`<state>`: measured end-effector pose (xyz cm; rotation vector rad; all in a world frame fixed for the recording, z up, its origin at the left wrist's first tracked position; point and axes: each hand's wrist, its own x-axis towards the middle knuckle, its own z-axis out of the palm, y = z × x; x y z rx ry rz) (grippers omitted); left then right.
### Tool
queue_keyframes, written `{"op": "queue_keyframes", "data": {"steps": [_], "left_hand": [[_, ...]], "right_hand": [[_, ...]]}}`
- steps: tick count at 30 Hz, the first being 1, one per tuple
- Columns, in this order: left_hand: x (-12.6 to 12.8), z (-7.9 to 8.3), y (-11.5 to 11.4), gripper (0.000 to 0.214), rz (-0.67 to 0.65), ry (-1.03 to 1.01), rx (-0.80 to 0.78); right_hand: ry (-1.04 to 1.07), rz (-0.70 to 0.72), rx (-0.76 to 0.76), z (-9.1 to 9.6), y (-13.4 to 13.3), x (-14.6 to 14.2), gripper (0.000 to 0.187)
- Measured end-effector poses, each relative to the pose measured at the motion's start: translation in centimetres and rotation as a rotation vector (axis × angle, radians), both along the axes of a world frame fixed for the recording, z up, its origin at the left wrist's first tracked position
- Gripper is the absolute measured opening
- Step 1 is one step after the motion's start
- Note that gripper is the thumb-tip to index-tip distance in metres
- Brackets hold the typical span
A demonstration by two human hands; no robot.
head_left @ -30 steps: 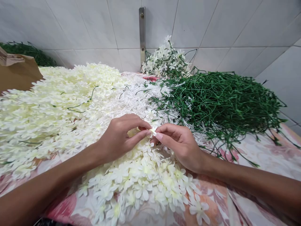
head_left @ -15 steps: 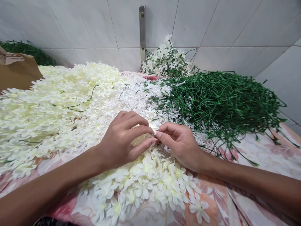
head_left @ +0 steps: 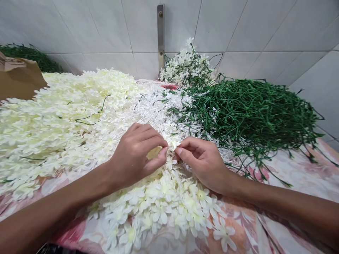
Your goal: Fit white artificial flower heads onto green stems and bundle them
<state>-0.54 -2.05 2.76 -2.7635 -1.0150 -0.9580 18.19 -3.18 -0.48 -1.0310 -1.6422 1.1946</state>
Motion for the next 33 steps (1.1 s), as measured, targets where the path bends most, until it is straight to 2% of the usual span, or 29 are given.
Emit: {"op": "queue_keyframes", "data": {"steps": [5, 13, 24, 33], "left_hand": [[-0.3, 0.7, 0.4, 0.012, 0.015, 0.002, -0.086], [-1.0, 1.4, 0.9, 0.013, 0.085, -0.053, -0.07], [-0.8, 1.5, 1.0, 0.013, 0.12, -0.084, -0.207], [-0.8, 1.5, 1.0, 0.012, 0.144, -0.103, -0.254]], "right_hand": [[-0.007, -0.025, -0.002, 0.0, -0.1, 0.1, 0.014], [0.001, -0.064, -0.012, 0.1, -0.1, 0.1, 0.015], [0.122, -0.073, -0.045, -0.2, 0.0, 0.3, 0.014], [0.122, -0.103, -0.008, -0.2, -0.1, 0.2, 0.015]]}}
